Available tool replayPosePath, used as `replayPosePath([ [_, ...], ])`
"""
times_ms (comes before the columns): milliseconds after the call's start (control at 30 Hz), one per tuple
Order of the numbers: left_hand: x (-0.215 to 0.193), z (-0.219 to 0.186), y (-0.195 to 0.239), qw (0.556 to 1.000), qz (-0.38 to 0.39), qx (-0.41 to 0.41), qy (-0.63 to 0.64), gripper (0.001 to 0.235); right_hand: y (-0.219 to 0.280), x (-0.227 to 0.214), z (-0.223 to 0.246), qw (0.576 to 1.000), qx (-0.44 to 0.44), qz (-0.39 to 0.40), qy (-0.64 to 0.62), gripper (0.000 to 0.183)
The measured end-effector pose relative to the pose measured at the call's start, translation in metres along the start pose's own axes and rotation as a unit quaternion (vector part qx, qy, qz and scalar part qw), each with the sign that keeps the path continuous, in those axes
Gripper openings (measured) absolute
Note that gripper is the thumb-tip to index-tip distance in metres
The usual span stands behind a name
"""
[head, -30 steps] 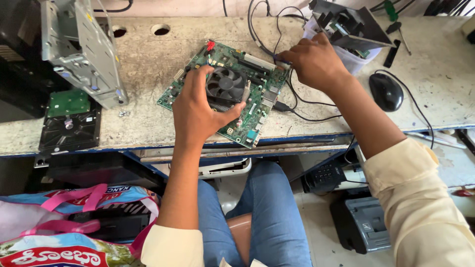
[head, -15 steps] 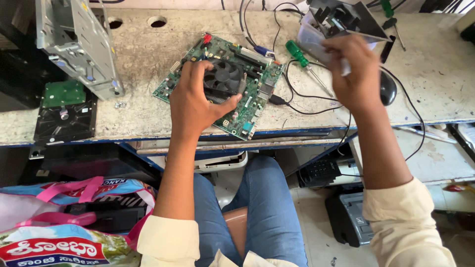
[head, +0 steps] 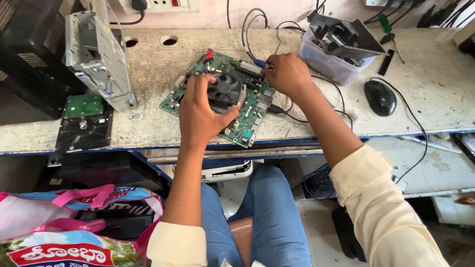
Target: The person works on a computer motherboard, using a screwdriver to adjust components and connecting a USB drive. They then move the motherboard into a computer case and begin organizing internal cables.
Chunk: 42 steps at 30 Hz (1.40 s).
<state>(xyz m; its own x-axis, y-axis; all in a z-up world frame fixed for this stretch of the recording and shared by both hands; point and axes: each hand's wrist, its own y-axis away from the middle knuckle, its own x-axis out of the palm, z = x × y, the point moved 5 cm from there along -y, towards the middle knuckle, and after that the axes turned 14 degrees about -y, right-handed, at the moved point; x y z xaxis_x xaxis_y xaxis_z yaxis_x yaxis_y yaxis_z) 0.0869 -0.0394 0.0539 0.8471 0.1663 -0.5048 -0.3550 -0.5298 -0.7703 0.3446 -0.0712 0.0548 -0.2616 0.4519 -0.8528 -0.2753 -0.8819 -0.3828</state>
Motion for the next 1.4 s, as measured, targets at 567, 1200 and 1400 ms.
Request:
replayPosePath([
  [567,-0.007,0.001,0.000,0.992,-0.069,-0.046,-0.095,0.064,0.009,-0.038,-0.026,0.958,-0.191,-0.039,-0.209,0.042],
  [1200,-0.001,0.005,0.002,0.985,-0.055,-0.089,-0.136,0.063,-0.022,0.004,-0.011,0.947,-0.271,0.126,-0.117,0.053],
  [1400,-0.001,0.005,0.000,0.986,-0.050,-0.086,-0.137,0.064,-0.018,0.008,-0.001,0.943,-0.266,0.147,-0.138,0.049],
])
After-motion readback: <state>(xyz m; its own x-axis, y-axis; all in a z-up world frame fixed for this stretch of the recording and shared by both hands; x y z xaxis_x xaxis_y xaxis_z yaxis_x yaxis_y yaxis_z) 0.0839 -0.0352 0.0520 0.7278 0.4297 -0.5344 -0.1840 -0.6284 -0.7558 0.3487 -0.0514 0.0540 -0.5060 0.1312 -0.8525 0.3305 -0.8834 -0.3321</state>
